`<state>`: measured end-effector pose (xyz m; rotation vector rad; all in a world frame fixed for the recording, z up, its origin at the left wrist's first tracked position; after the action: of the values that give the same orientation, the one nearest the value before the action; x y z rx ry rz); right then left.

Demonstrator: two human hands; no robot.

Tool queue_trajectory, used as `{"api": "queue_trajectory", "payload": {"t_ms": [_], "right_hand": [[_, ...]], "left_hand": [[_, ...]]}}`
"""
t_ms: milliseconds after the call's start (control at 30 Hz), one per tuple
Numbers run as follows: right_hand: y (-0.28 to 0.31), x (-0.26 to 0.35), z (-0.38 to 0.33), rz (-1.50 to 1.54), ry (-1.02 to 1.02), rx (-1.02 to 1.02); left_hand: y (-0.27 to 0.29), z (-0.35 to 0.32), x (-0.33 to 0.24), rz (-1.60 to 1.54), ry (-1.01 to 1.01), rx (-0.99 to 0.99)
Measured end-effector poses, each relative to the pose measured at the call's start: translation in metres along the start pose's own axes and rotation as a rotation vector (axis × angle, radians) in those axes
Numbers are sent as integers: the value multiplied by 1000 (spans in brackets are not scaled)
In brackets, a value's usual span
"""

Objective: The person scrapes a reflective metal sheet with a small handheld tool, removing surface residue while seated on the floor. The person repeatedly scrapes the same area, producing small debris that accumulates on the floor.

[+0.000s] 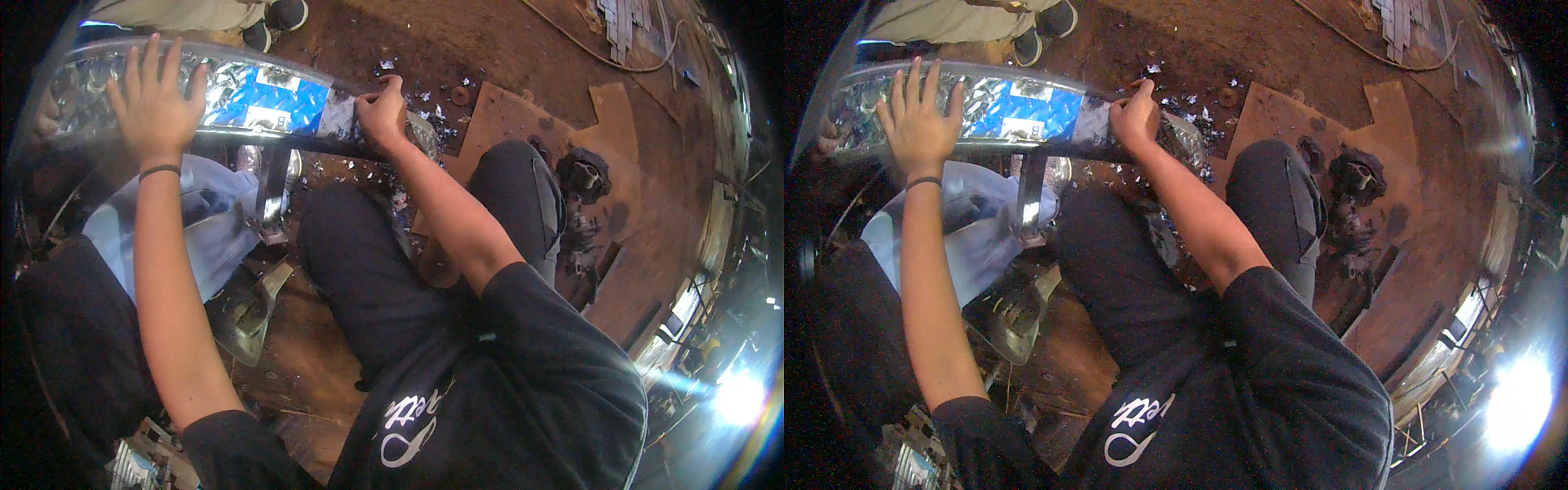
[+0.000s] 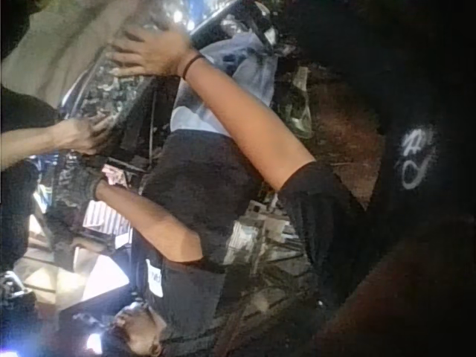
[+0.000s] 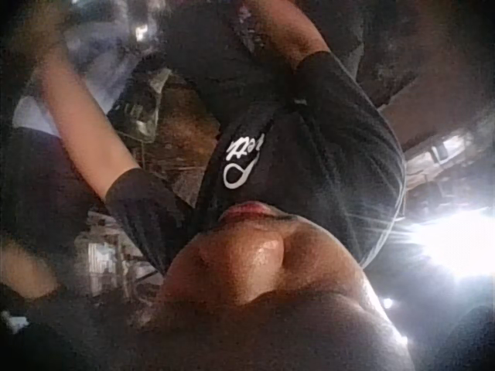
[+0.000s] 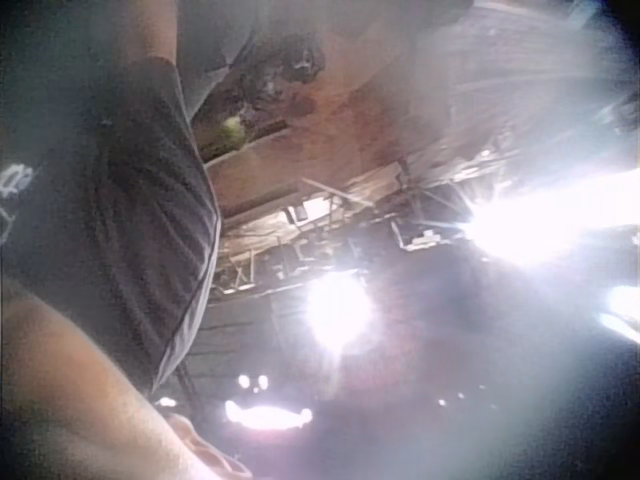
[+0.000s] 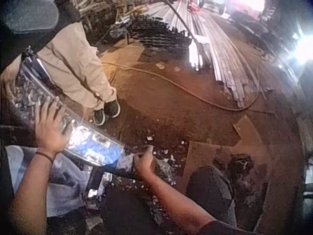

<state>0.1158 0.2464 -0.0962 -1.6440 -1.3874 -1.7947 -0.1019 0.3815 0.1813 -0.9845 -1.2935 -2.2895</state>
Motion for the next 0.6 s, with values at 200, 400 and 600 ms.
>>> {"api": "queue_trajectory", "payload": {"t_ms": [200, 400, 600], "right_hand": [[-7, 15, 8, -219, -25, 84], [-21, 16, 7, -218, 25, 124], [-15, -41, 1, -24, 114, 4]], "left_hand": [[1, 0, -2, -17, 6, 13], [-2, 0, 0, -30, 10, 9], [4, 1, 2, -95, 4, -36]]}}
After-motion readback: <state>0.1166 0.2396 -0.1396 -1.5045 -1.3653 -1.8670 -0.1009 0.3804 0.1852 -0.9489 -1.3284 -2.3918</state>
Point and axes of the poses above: each hand's wrist, its own z-axis towards the middle knuckle, its own y-axis out of the back of the hand, x = y × z, the point moved 5 cm from there along z, towards the middle knuckle, and after that the axes turned 9 degrees about y, right-handed, at the moved point
